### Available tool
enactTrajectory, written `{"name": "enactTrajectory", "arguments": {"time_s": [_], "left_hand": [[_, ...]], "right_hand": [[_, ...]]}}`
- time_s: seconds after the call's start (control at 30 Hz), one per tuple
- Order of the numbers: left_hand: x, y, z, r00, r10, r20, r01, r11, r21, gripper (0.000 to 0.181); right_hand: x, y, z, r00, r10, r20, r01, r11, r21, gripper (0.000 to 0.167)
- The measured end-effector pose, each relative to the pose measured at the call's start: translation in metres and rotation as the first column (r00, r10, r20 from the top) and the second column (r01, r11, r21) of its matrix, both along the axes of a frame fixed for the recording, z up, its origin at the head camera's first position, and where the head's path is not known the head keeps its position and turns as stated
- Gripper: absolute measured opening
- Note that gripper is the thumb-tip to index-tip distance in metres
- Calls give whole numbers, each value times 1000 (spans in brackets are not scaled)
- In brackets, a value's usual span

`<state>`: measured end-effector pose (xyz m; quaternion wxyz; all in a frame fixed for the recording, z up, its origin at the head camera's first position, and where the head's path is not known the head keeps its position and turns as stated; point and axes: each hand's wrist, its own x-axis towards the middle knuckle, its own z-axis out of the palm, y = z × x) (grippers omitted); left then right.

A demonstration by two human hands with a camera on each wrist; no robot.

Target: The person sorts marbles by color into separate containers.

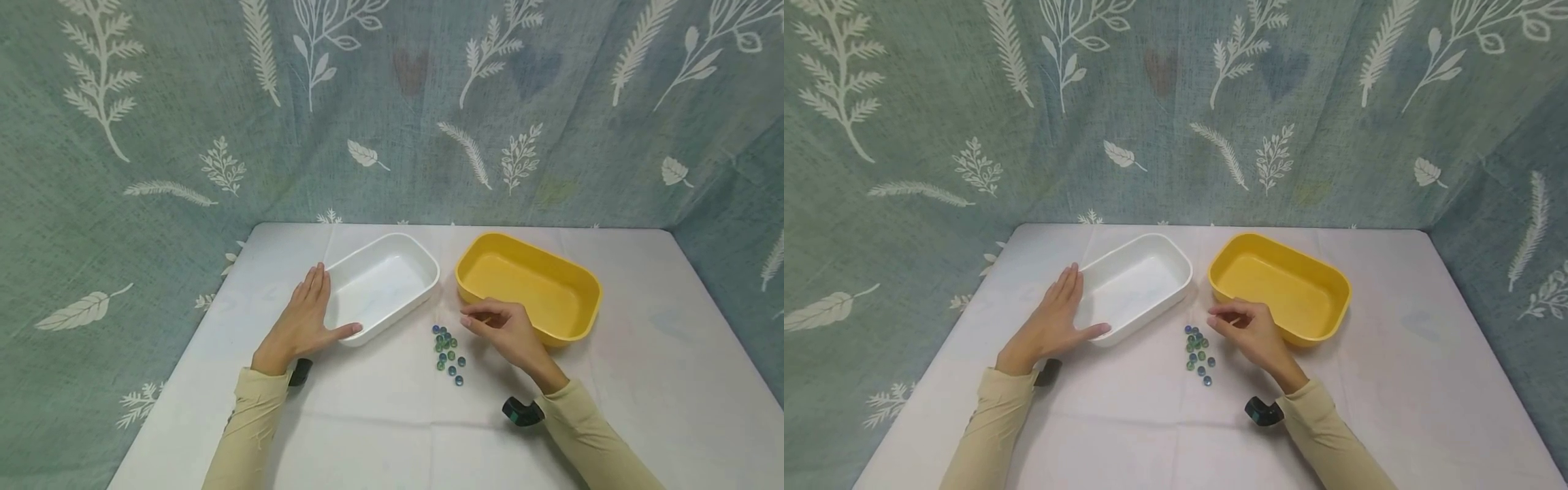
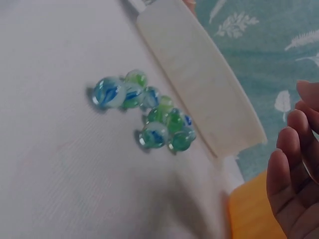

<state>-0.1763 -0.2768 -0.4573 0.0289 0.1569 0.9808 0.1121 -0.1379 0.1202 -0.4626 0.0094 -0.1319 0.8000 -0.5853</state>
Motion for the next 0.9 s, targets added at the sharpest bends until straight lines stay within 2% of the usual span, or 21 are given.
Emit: {"name": "enactTrajectory", "arguments": {"time_s": [0.47, 0.73, 0.9], "left_hand": [[0, 0, 3, 1000, 1, 25, -1, 1000, -5, 129], [1, 0, 2, 1000, 5, 21, -5, 1000, -2, 129], [0, 0, 2, 1000, 3, 24, -3, 1000, 0, 130]], "right_hand": [[-3, -1, -23, 991, 24, 134, -33, 997, 64, 23], [-5, 1, -29, 983, 62, 174, -74, 995, 64, 22], [-5, 1, -31, 985, 65, 158, -84, 990, 112, 21]]}}
